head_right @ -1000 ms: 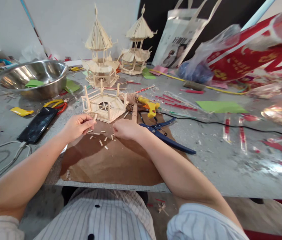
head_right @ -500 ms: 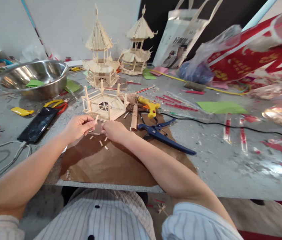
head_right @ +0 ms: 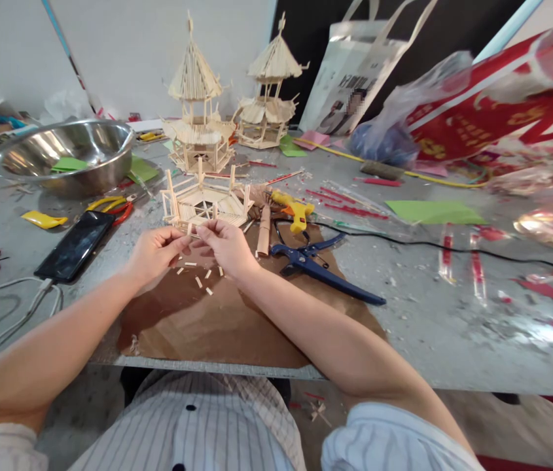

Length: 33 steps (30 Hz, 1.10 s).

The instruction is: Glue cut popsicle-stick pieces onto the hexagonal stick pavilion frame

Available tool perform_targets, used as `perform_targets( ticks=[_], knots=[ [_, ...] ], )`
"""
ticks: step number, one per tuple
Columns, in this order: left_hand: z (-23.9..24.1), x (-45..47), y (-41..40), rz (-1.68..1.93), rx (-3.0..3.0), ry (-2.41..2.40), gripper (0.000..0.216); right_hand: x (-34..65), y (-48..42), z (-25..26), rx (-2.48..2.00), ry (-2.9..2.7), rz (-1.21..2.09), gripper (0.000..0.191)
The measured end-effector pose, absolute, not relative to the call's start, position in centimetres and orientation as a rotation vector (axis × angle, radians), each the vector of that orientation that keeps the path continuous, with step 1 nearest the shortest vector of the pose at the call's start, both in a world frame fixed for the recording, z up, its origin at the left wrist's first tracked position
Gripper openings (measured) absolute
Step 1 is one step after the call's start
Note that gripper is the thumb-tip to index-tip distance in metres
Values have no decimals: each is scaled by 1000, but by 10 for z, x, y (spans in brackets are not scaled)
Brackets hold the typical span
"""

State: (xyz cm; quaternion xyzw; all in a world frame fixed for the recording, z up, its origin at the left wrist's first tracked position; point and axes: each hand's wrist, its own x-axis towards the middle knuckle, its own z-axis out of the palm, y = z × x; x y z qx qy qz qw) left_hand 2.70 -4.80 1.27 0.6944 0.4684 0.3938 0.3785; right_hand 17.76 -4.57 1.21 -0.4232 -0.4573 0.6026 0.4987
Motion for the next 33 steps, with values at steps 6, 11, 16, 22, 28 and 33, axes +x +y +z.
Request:
perform_targets(
  ticks=[6,11,16,22,28,33],
  knots=[
    [14,31,-53,1028,1749,1197,22,171,-52,9,-920,-935,1556,28],
    [14,33,-55,1028,1742,1190,21,170,-53,8,-900,-886,1551,27],
    [13,34,-56,1041,1750,1180,22,168,-54,8,-913,-876,1551,25],
    [12,35,-55,1048,1776,1168,21,167,-55,8,-902,-840,1553,27],
    [9,33,-54,1016,1815,1171,22,166,-55,7,-922,-796,1566,28],
    [7,32,-53,994,1807,1138,21,165,-55,7,-931,-786,1579,26]
  ],
)
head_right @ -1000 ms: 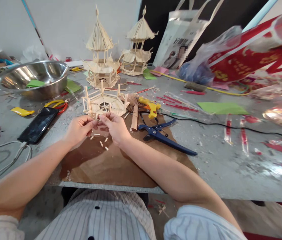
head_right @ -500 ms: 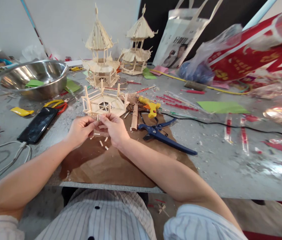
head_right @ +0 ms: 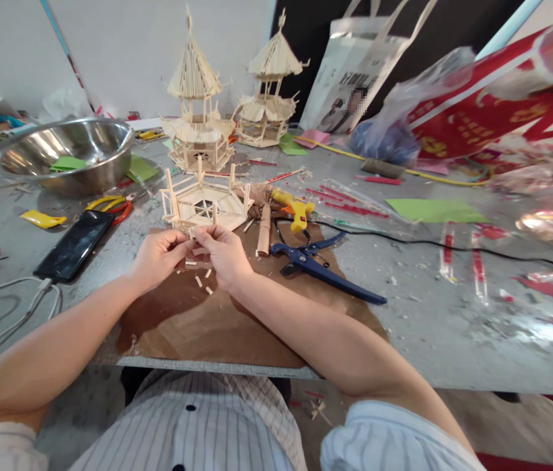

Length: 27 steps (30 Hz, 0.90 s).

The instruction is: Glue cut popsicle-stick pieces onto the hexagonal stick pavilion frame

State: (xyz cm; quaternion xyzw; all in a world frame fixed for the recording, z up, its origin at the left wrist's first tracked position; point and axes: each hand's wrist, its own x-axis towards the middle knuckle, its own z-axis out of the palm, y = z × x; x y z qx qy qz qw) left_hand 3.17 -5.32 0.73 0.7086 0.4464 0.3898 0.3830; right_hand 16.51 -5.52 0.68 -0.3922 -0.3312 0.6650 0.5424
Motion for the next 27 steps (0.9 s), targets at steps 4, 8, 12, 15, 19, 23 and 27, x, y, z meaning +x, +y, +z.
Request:
perform_targets(
  ticks=[4,8,12,15,19,23,27],
  knots=[
    [10,32,-54,975,1816,1134,20,165,-56,7,-932,-791,1579,26],
    [12,32,-55,965,1847,1138,20,164,-56,6,-922,-782,1574,25],
    [13,32,-55,943,1846,1167,21,163,-56,5,-914,-785,1572,24],
    [13,32,-55,930,1833,1176,20,164,-55,4,-914,-788,1577,23],
    [14,31,-54,940,1776,1177,19,167,-55,5,-873,-788,1646,19],
    [14,30,-51,906,1767,1208,19,172,-53,9,-809,-802,1721,14],
    [15,26,-49,851,1801,1226,21,178,-49,11,-857,-867,1703,15]
  ],
)
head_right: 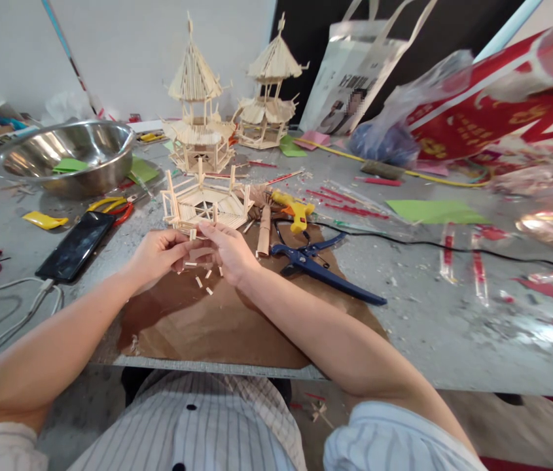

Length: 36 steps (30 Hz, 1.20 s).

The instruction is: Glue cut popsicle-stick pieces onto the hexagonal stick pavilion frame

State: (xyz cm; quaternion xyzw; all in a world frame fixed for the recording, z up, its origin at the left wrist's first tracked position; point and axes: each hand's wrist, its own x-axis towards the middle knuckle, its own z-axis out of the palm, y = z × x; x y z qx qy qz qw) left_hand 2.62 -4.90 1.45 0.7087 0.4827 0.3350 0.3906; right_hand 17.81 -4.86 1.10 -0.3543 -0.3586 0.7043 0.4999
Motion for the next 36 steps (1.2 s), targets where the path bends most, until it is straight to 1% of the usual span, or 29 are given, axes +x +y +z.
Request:
perform_targets(
  ticks=[10,15,24,36],
  knots=[
    [15,22,-46,777,1823,1226,22,181,-46,12,-1015,-986,1624,16],
    [15,21,-45,780,1779,1165,22,181,-42,6,-972,-987,1633,22],
    [23,23,-48,780,1593,968,23,183,-45,8,-814,-1015,1797,31],
    [21,21,-48,731,1539,928,25,182,-41,4,-785,-1120,1698,32]
  ],
)
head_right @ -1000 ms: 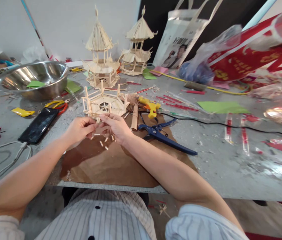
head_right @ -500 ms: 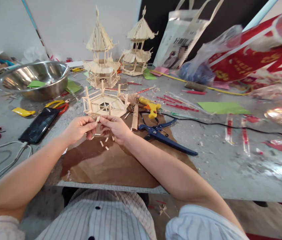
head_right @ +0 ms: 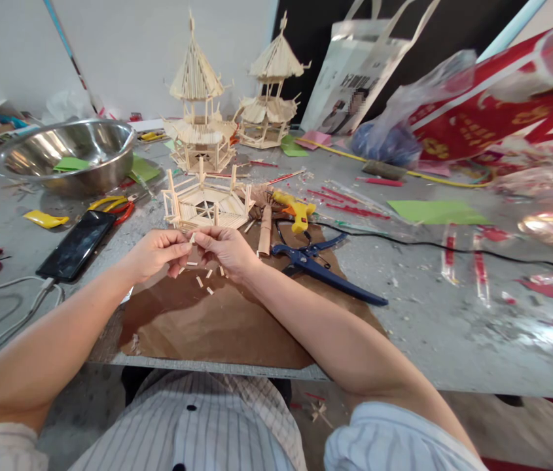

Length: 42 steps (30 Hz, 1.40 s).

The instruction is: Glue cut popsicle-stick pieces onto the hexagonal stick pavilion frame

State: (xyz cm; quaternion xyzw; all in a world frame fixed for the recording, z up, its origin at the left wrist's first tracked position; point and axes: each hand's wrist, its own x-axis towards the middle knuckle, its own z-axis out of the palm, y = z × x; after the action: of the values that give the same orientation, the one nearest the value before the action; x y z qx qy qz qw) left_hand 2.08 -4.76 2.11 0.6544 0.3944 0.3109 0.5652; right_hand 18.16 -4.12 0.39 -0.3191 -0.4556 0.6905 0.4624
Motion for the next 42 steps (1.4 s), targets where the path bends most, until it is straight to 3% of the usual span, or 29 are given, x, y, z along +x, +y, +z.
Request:
perform_targets(
  ticks=[28,42],
  knots=[
    [18,21,-46,732,1506,930,26,177,-43,2,-743,-1103,1653,26],
    [18,23,-44,897,1460,1024,25,180,-40,3,-725,-1045,1590,26]
  ],
)
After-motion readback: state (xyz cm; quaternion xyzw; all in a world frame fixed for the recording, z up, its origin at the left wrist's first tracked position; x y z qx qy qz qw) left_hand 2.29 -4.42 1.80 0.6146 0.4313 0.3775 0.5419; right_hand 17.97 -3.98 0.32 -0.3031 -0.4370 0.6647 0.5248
